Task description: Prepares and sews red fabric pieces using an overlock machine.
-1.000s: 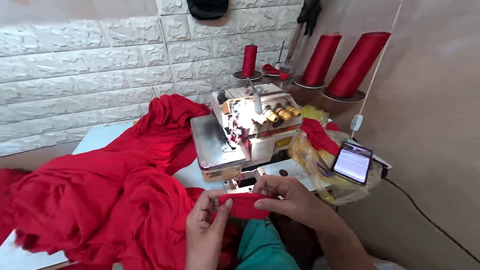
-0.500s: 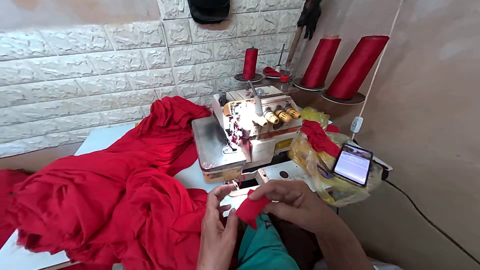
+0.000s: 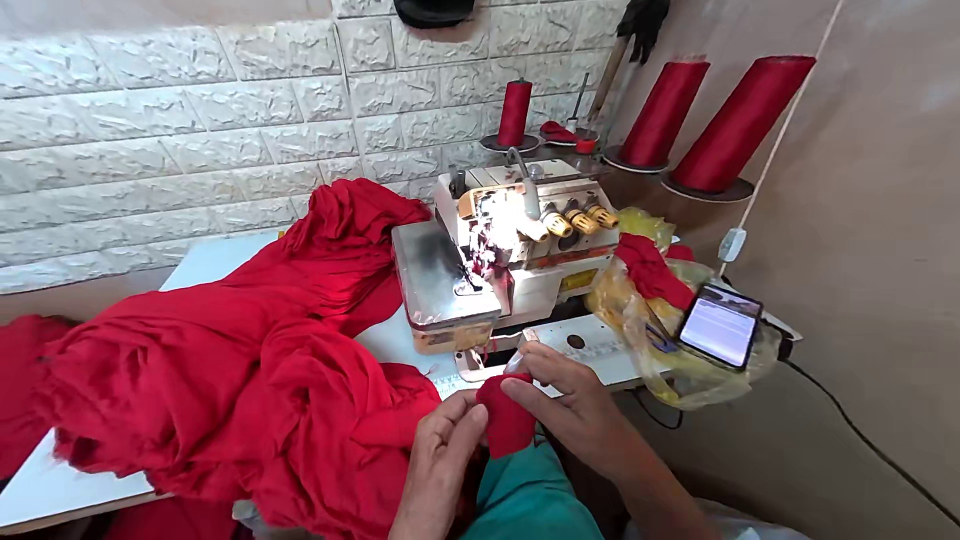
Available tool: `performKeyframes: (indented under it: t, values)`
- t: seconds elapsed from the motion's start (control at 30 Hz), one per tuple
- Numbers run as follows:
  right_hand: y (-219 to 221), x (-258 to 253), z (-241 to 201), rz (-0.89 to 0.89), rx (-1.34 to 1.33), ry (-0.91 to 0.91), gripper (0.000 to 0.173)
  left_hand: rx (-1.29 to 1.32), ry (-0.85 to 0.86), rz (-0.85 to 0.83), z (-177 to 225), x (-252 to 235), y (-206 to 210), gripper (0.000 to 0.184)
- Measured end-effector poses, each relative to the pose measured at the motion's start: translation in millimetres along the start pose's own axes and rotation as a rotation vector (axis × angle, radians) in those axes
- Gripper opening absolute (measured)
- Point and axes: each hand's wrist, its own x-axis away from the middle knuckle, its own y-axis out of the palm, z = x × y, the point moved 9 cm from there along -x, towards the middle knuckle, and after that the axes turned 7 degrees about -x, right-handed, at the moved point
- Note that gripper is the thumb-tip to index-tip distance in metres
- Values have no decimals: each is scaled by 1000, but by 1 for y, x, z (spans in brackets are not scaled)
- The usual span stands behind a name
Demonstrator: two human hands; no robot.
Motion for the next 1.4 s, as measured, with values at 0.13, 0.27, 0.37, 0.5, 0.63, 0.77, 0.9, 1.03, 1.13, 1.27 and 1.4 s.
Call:
performKeyframes:
  t: [0.13, 0.27, 0.37, 0.5, 0.63, 0.77, 0.9, 1.03, 1.13, 1.27, 1.4]
  values:
    - [2, 4, 6, 60, 34, 21, 31, -3, -52, 87, -8, 0, -4, 17]
    - [-8, 26, -11, 328, 277, -39, 21, 124, -165, 220, -23, 2, -7, 29]
    - [7, 36, -17, 265, 459, -68, 25, 159, -190, 238, -28, 4, -3, 33]
    - [22, 41, -10, 256, 645, -103, 15, 9, -125, 230, -28, 7, 0, 32]
    - [24, 41, -9, 273, 678, -140, 16, -111, -112, 258, -28, 7, -4, 35]
    - [21, 40, 2, 224, 544, -50, 18, -148, -133, 183, -24, 7, -2, 18]
    - [12, 43, 30, 126, 63, 198, 13, -146, -181, 125, -26, 7, -8, 16]
    - [9, 41, 46, 87, -497, 328, 13, 117, -258, 110, -32, 8, -6, 16]
    - [9, 41, 44, 60, -450, 287, 11, 129, -228, 111, -32, 5, -4, 13]
    - [12, 43, 28, -17, -211, 171, 12, -160, -161, 145, -24, -1, -7, 15]
    - [14, 44, 14, 32, -37, 144, 11, -500, -80, 246, -11, 1, -10, 20]
